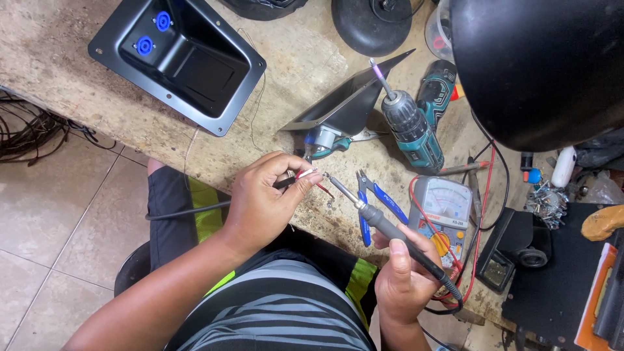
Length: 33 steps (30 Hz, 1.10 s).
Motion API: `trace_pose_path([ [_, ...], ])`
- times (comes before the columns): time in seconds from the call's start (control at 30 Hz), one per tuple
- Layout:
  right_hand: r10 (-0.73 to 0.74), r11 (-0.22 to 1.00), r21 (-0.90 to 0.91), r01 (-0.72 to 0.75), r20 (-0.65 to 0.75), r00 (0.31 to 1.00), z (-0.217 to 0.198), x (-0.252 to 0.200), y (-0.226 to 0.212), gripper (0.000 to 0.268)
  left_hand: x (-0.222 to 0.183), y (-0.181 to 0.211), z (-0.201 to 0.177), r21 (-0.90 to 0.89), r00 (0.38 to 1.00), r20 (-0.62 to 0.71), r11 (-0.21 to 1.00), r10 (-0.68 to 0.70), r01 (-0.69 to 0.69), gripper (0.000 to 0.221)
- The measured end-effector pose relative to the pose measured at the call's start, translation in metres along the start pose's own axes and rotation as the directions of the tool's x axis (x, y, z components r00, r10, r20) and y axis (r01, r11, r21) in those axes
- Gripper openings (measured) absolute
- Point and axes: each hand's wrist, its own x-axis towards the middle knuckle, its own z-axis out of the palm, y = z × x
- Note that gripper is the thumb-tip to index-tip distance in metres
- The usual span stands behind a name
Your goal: Soldering electrical wires to a component panel at a repair bench.
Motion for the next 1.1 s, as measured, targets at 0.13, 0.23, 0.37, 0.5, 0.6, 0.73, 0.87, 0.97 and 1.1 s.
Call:
trace_pose_path([
  [0.13,-0.001,1.0,-0.002,0.001,0.003,1.0,0.001,0.0,-0.001,0.037,0.0,-0.001,0.001,0.031,1.0,-0.005,0.999,0.02,-0.019,0.009],
  [0.23,-0.004,1.0,0.0,0.004,0.006,1.0,0.0,-0.001,0.0,0.036,-0.001,-0.002,-0.002,0.028,1.0,-0.001,0.999,0.029,-0.029,0.008],
  [0.37,-0.016,1.0,-0.005,0.016,0.008,1.0,-0.004,0.001,0.004,0.036,-0.004,-0.015,-0.007,0.095,0.993,0.062,0.99,0.099,-0.104,0.019],
  [0.5,-0.11,0.994,0.017,0.109,0.029,0.994,-0.012,0.004,0.022,0.035,-0.008,-0.027,-0.008,0.107,0.978,0.117,0.976,0.175,-0.188,0.044],
  [0.6,-0.171,0.983,0.088,0.158,0.163,0.972,-0.015,0.011,0.032,0.032,-0.014,-0.02,-0.006,0.085,0.993,0.121,0.996,-0.004,-0.006,0.024],
  [0.73,-0.259,0.96,-0.047,0.276,0.222,0.94,-0.005,0.016,0.023,0.026,-0.011,-0.019,-0.01,0.111,0.999,0.045,0.994,0.02,-0.025,0.012],
  [0.87,-0.289,0.947,-0.064,0.315,0.263,0.921,-0.001,0.017,0.021,0.024,-0.008,-0.027,-0.005,0.11,0.989,0.095,0.986,0.114,-0.124,0.027],
  [0.97,-0.304,0.931,-0.113,0.346,0.283,0.91,0.001,0.019,0.015,0.022,-0.006,-0.029,0.0,0.139,0.98,0.067,0.971,0.187,-0.195,0.023],
  [1.1,-0.316,0.928,-0.093,0.36,0.313,0.895,-0.004,0.021,0.017,0.023,-0.005,-0.028,0.005,0.156,0.984,0.024,0.972,0.174,-0.175,0.014],
])
